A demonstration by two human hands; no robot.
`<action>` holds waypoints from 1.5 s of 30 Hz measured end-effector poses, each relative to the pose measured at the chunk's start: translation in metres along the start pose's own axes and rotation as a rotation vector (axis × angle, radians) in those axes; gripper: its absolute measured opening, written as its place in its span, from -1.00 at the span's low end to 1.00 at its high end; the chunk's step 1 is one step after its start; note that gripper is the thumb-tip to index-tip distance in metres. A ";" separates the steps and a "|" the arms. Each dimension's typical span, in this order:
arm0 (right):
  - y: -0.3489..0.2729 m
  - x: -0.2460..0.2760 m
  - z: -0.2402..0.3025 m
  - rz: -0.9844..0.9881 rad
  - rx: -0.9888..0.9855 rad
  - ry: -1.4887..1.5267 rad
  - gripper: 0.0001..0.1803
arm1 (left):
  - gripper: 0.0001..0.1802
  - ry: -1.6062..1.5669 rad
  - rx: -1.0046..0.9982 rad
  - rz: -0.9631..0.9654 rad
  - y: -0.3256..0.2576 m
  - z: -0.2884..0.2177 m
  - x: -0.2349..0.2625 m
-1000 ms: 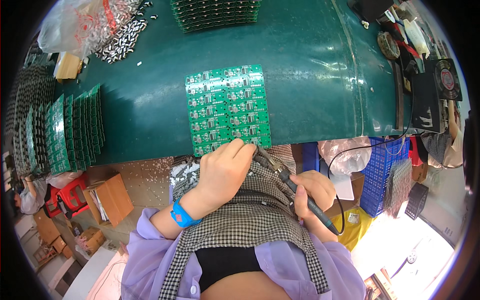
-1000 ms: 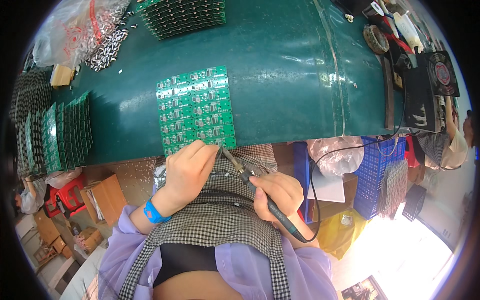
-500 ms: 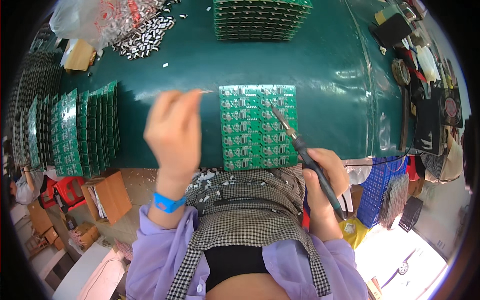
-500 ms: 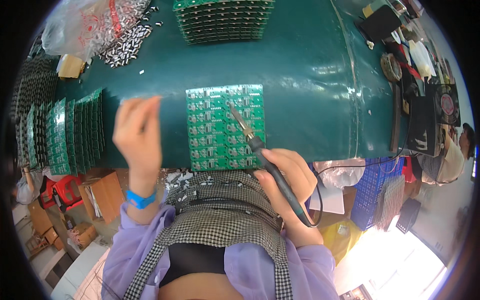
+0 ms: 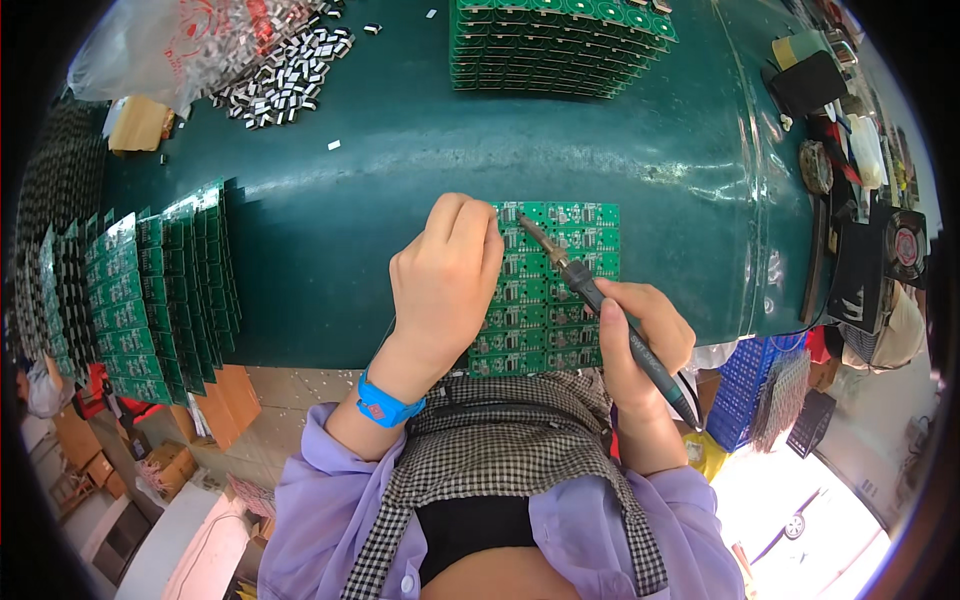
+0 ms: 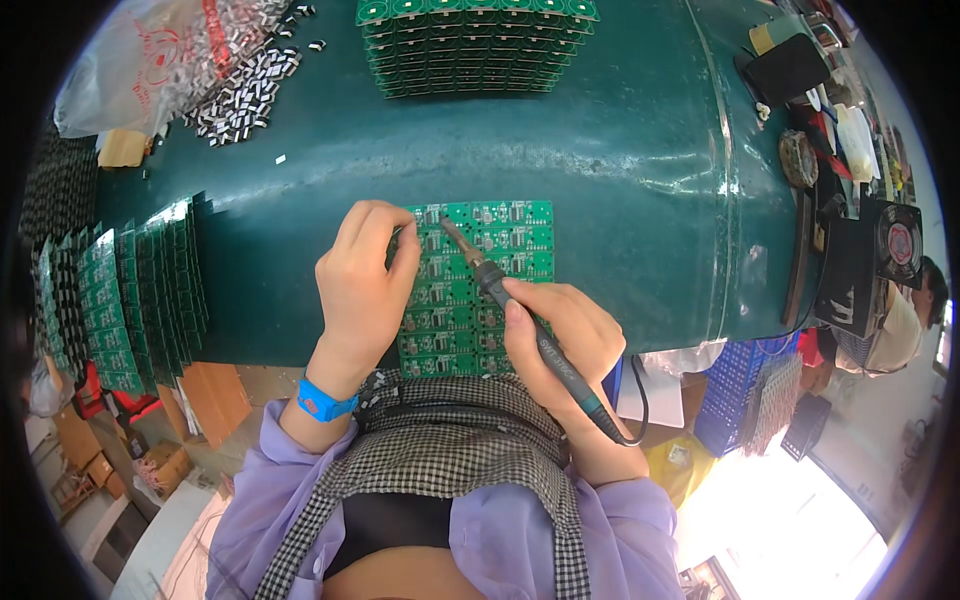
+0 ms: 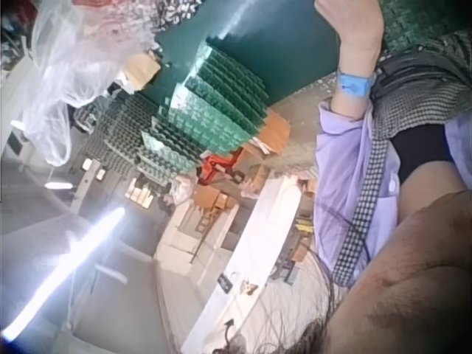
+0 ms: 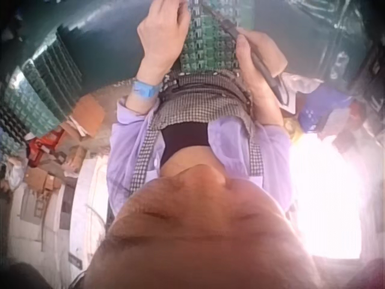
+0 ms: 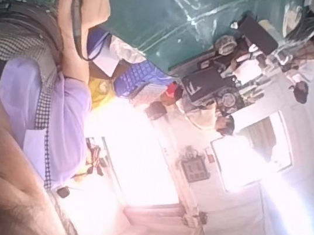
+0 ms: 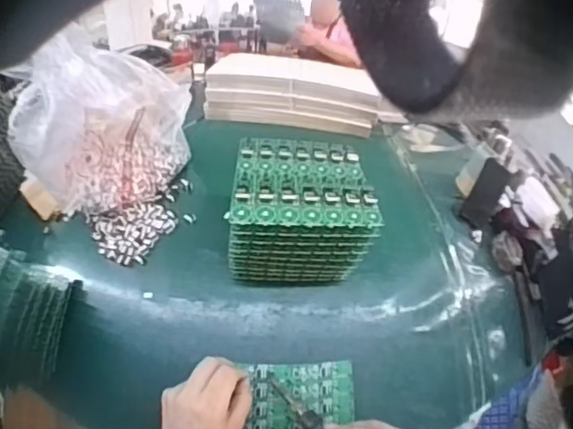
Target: The person picks up a circuit board panel from a stack, solders components onto it with a soldering iron, places it onto a finished stack, and repeats the process with another circuit board panel.
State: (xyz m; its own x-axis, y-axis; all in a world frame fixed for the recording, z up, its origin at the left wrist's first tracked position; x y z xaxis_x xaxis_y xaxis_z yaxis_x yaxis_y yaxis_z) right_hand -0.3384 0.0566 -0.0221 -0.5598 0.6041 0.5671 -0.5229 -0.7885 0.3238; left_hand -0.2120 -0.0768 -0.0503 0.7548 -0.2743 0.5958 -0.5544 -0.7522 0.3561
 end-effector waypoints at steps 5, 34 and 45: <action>0.002 -0.002 0.001 0.014 0.008 0.005 -0.85 | -0.88 0.021 0.000 0.011 0.000 0.000 -0.002; -0.013 0.004 0.008 0.020 0.101 -0.051 -0.87 | -0.89 -0.131 0.044 0.074 -0.015 -0.004 -0.004; -0.022 0.007 0.014 0.040 0.103 -0.071 -0.84 | -0.87 0.092 -0.014 0.156 -0.020 -0.014 -0.003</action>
State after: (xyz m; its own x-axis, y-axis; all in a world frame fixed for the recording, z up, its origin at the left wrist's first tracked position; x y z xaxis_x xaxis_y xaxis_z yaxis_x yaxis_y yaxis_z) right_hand -0.3218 0.0764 -0.0144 -0.5298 0.5655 0.6321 -0.4301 -0.8215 0.3745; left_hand -0.2081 -0.0527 -0.0491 0.6242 -0.3305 0.7079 -0.6678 -0.6959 0.2640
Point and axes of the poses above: each hand's wrist, its own y-axis towards the middle knuckle, its own x-axis out of the back of the hand, z = x × y, the point moved 8 cm from there along y, towards the middle knuckle, and after that the axes turned 8 degrees about -y, right-handed, at the moved point
